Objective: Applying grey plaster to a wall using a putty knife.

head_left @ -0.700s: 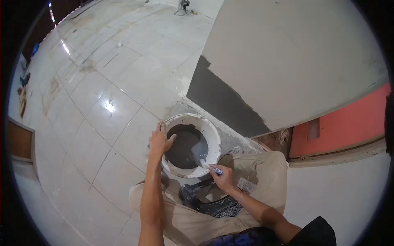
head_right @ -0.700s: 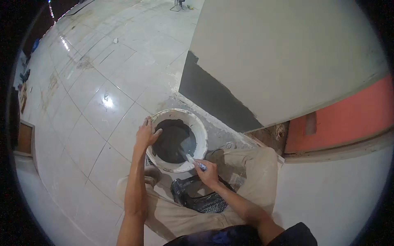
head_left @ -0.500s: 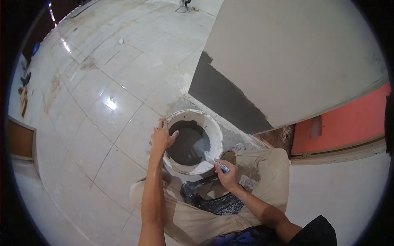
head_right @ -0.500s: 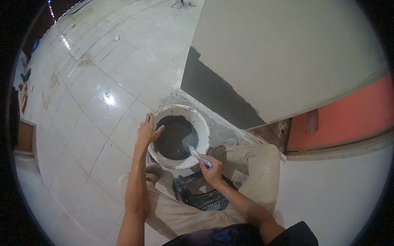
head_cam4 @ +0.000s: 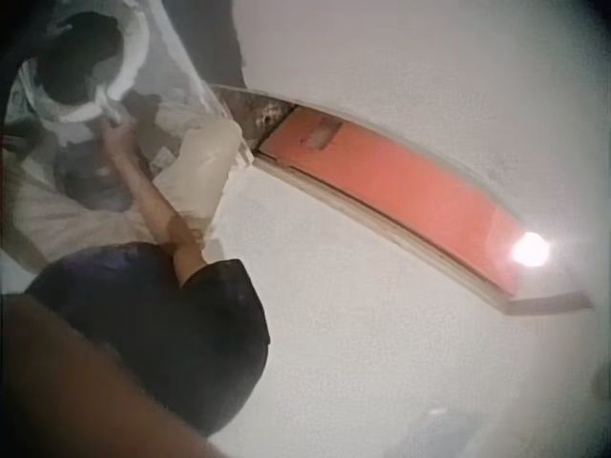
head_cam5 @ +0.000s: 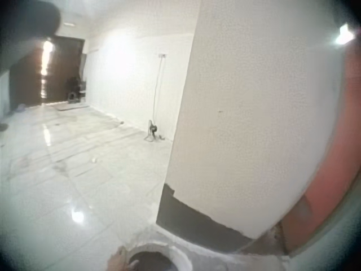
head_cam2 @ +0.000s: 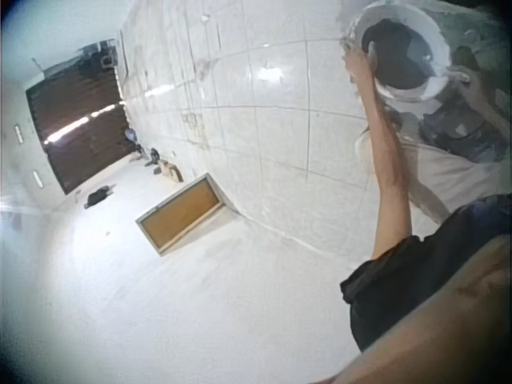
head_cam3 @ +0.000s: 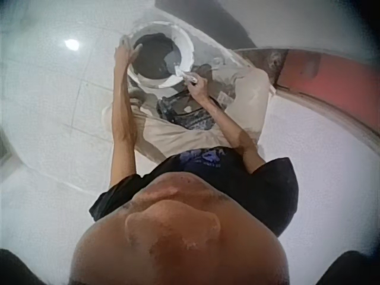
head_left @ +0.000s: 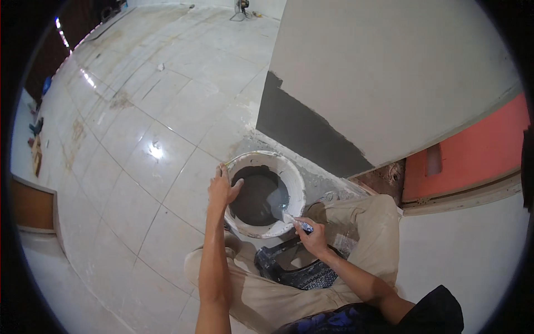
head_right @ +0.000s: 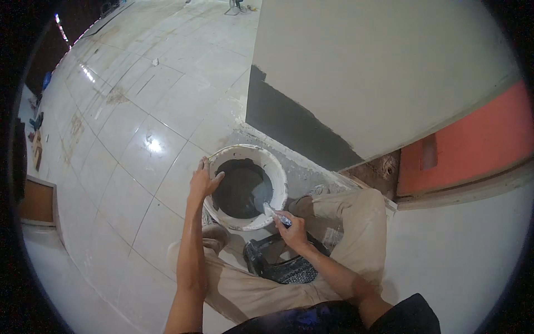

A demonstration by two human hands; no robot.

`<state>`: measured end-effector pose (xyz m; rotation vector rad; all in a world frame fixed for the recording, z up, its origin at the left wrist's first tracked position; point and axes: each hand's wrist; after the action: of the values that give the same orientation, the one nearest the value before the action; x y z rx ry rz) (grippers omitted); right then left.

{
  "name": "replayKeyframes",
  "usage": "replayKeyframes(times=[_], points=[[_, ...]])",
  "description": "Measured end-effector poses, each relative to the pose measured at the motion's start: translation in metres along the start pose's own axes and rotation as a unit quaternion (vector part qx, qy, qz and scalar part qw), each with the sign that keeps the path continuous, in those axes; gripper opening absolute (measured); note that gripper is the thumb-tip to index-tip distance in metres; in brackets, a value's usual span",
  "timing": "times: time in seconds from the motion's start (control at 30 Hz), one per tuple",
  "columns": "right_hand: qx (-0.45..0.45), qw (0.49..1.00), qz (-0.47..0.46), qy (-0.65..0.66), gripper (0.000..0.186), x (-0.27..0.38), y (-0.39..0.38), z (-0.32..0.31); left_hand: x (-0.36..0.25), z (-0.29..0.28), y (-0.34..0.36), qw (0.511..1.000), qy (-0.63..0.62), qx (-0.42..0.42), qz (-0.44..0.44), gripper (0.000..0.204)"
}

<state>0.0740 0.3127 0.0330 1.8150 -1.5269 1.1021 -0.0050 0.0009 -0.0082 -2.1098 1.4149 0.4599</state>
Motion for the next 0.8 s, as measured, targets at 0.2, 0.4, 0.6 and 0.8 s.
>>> replayKeyframes(times=[0.2,0.4,0.6,0.8], points=[[-0.006,0.995,-0.093,-0.039,0.018,0.004,0.012,0.005,0.002,0.002,0.001,1.000,-0.007,-0.014,0.010,0.094],[-0.076,0.988,-0.123,0.060,0.018,0.026,0.008,0.006,-0.005,-0.010,-0.006,1.000,-0.001,0.018,-0.002,0.097],[0.014,0.999,-0.031,0.018,0.018,0.013,-0.004,0.012,-0.014,-0.017,-0.008,0.999,0.010,0.024,-0.021,0.095],[-0.026,0.998,-0.017,0.056,0.020,0.001,-0.008,0.016,-0.002,-0.010,-0.007,1.000,-0.002,-0.005,-0.001,0.095]])
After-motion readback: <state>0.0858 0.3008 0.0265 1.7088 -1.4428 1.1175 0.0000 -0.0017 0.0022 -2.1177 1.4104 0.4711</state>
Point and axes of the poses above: each hand's wrist, its own y-axis towards the middle knuckle, its own z-axis out of the palm, x = y × z, and after that the axes turned 4 degrees about -y, right-handed
